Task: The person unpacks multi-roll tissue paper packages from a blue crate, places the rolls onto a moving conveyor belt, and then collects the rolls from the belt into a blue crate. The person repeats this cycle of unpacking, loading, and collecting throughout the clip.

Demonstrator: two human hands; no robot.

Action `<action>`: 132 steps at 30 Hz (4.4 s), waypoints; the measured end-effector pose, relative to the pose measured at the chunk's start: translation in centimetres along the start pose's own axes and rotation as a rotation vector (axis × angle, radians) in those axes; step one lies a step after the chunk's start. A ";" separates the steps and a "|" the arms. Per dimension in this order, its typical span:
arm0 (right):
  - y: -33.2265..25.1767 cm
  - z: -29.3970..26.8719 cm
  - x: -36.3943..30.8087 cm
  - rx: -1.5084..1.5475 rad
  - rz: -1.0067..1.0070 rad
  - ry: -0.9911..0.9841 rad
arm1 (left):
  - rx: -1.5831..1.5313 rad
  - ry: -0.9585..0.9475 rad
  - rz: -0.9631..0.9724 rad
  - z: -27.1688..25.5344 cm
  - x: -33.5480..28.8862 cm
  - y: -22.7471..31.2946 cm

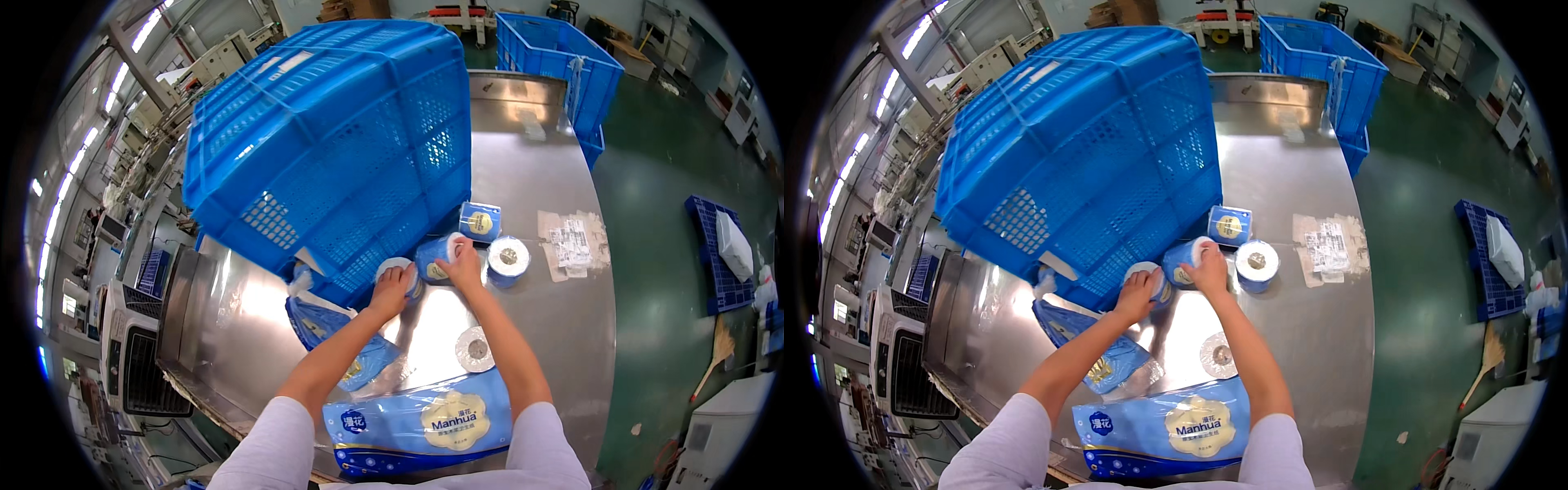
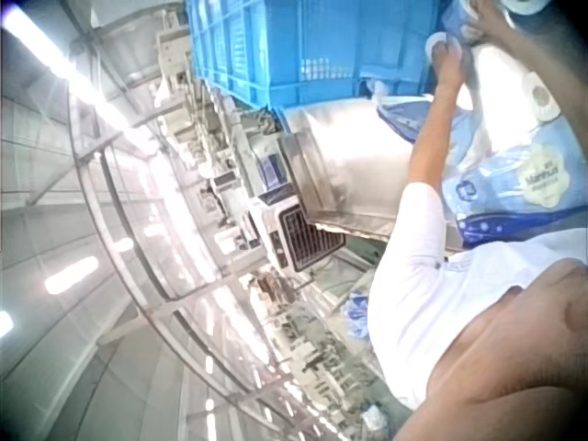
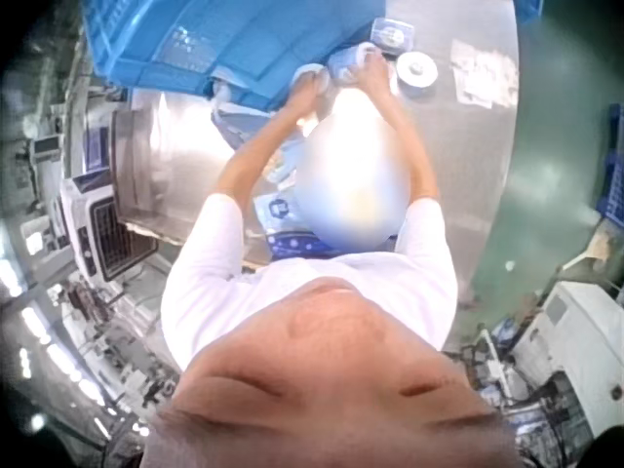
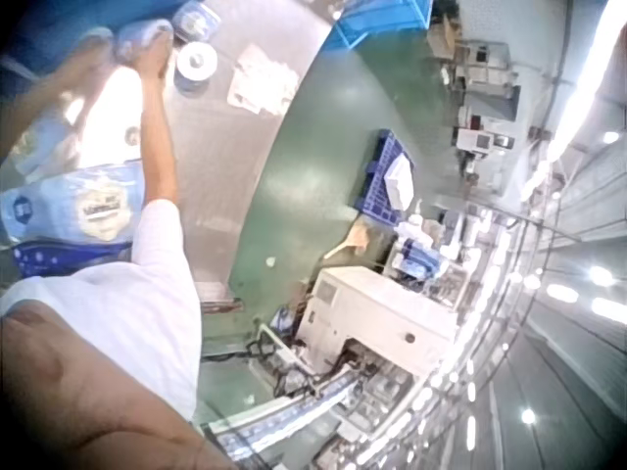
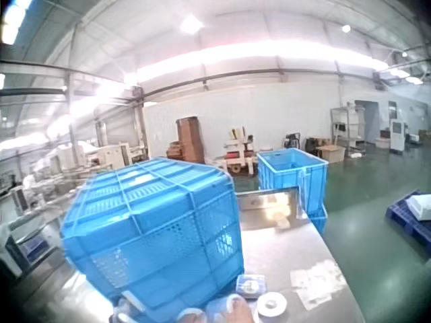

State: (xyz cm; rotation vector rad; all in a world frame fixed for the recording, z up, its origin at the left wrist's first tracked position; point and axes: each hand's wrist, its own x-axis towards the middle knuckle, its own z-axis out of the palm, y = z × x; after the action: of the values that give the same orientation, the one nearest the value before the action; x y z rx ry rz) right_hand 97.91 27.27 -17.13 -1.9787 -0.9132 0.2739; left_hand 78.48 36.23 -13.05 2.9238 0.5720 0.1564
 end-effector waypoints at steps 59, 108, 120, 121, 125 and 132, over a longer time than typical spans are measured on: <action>-44.9 21.6 -65.8 0.733 -0.515 -1.610 | 0.456 1.467 -1.884 -20.4 -99.2 32.9; -51.4 23.1 -104.3 0.402 -1.127 -1.715 | 0.538 1.677 -1.959 -19.2 -127.7 39.9; -24.2 8.7 -44.7 -0.034 -0.591 0.002 | -0.879 0.992 -1.175 -11.8 -91.7 18.4; -21.2 6.9 -41.5 -0.163 -0.556 0.113 | -0.799 0.926 -1.167 -12.5 -90.1 17.1; -8.1 -0.1 -27.9 -0.777 -0.156 0.369 | -0.635 0.819 -1.107 -15.8 -80.1 13.7; 0.8 -4.1 -21.0 -1.014 0.133 -0.092 | -0.630 0.599 -1.025 -17.0 -68.8 14.1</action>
State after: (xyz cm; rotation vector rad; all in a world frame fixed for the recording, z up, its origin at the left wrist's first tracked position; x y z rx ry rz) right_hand 85.67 9.80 -18.82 -2.9780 -1.0964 -0.0587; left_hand 18.02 -0.66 1.18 1.6732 1.6312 0.8688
